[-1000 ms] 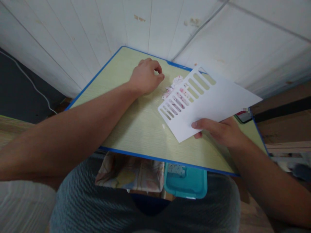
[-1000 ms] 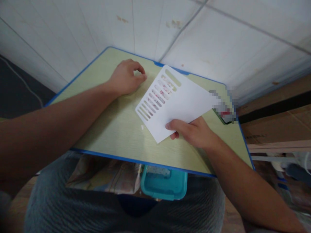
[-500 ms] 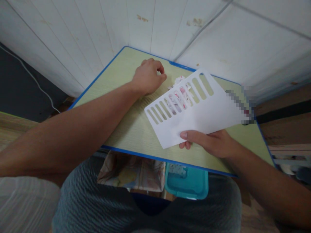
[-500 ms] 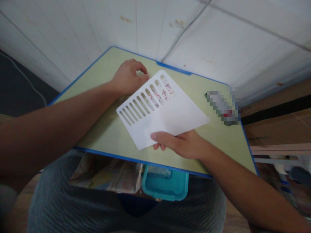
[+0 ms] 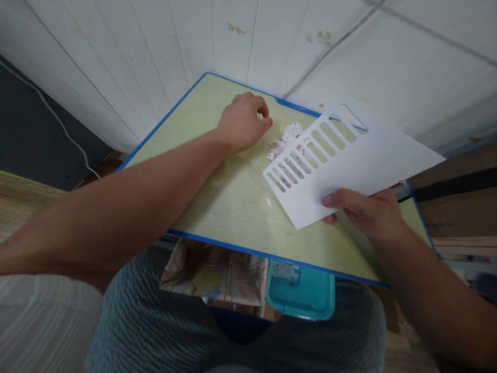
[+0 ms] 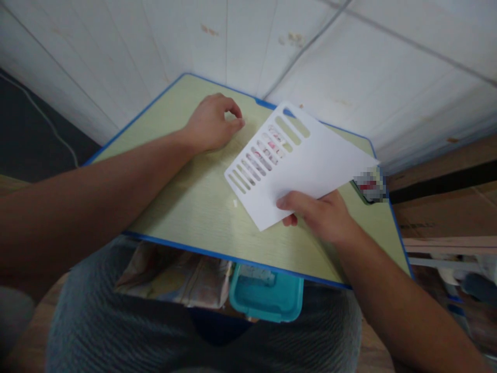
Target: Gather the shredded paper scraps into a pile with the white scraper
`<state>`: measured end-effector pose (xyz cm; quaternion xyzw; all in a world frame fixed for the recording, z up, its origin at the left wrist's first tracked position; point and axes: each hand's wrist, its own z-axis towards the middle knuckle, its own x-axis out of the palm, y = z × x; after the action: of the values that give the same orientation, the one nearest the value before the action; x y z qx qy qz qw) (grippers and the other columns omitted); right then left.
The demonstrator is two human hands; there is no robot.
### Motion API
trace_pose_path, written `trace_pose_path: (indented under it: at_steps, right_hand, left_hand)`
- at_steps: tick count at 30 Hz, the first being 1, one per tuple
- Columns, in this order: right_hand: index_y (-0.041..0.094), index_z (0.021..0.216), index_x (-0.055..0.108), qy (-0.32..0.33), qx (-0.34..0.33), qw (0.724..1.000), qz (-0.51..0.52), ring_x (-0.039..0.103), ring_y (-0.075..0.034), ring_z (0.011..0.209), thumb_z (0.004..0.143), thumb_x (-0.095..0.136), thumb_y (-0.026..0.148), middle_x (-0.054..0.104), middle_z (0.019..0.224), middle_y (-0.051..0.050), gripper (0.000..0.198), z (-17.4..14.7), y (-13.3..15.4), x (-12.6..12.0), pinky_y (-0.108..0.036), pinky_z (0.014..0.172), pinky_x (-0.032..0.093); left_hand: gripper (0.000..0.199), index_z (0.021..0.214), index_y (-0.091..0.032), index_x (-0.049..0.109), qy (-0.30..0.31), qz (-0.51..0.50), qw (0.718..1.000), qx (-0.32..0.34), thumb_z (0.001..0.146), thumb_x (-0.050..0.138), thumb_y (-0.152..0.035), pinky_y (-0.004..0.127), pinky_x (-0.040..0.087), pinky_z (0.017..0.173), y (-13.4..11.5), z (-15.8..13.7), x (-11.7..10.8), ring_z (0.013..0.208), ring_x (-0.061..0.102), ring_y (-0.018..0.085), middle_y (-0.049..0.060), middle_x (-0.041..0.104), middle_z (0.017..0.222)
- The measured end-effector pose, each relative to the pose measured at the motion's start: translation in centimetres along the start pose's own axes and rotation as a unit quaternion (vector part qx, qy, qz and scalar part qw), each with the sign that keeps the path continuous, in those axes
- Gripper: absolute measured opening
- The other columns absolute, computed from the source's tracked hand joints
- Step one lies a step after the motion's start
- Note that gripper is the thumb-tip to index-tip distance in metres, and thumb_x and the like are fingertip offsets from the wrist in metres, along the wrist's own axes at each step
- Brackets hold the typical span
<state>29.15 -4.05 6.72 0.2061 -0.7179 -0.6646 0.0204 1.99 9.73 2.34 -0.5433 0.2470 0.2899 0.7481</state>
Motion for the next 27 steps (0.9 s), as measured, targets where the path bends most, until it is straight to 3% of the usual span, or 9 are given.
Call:
trace_pose_path:
  at_steps: [4,7,11,16,23,27]
  right_hand:
    - [0.024,0.05,0.069,0.006,0.047,0.998,-0.046,0.058,-0.019,0.039,0.063,0.082,0.027,0.065,0.048,-0.003,0.019,0.3,0.7,-0.3,-0.03,0.036,0.047]
    - [0.022,0.056,0.073,0.037,0.062,0.996,-0.043,0.059,-0.02,0.04,0.064,0.082,0.029,0.067,0.05,-0.004,0.014,0.3,0.7,0.2,-0.03,0.037,0.047]
    - [0.021,0.062,0.076,0.079,0.047,0.995,-0.025,0.064,-0.02,0.046,0.069,0.084,0.028,0.072,0.056,-0.004,0.013,0.1,0.6,1.1,-0.029,0.042,0.052]
    - [0.022,0.065,0.079,0.115,0.014,0.993,-0.035,0.069,-0.021,0.05,0.08,0.086,0.029,0.074,0.058,-0.004,0.018,-0.4,0.5,1.3,-0.03,0.048,0.058]
    - [0.024,0.053,0.074,0.03,-0.02,0.999,-0.008,0.063,-0.017,0.042,0.078,0.083,0.023,0.069,0.051,-0.002,0.026,0.1,0.0,-0.3,-0.028,0.042,0.052]
    - [0.024,0.051,0.073,0.015,-0.007,0.999,-0.047,0.062,-0.018,0.041,0.074,0.082,0.026,0.068,0.05,-0.002,0.025,0.3,0.0,-0.3,-0.029,0.041,0.051]
  left_hand:
    - [0.031,0.108,-0.042,0.083,-0.003,0.001,1.0,0.004,0.08,0.07,-0.049,0.058,0.045,0.124,0.2,0.2,0.3,0.146,0.059,0.041,0.005,0.079,0.131]
    - [0.025,0.104,-0.041,0.081,-0.008,0.012,1.0,0.009,0.084,0.068,-0.047,0.057,0.046,0.124,0.2,0.2,0.4,0.145,0.061,0.04,0.005,0.079,0.133]
    - [0.019,0.099,-0.04,0.08,-0.005,0.024,1.0,0.013,0.088,0.066,-0.046,0.056,0.047,0.125,0.2,0.2,0.3,0.142,0.062,0.038,0.006,0.079,0.135]
    - [0.02,0.107,-0.039,0.082,0.003,0.006,1.0,0.002,0.092,0.07,-0.045,0.055,0.043,0.13,0.3,0.3,0.4,0.146,0.059,0.037,0.005,0.08,0.134]
    - [0.009,0.099,-0.035,0.078,-0.015,0.061,0.998,0.009,0.098,0.07,-0.032,0.05,0.05,0.123,0.0,0.2,0.5,0.137,0.064,0.032,0.006,0.078,0.135]
    - [0.01,0.097,-0.039,0.078,-0.015,0.037,0.999,0.006,0.096,0.068,-0.035,0.052,0.047,0.123,0.1,0.2,0.5,0.137,0.061,0.033,0.003,0.079,0.134]
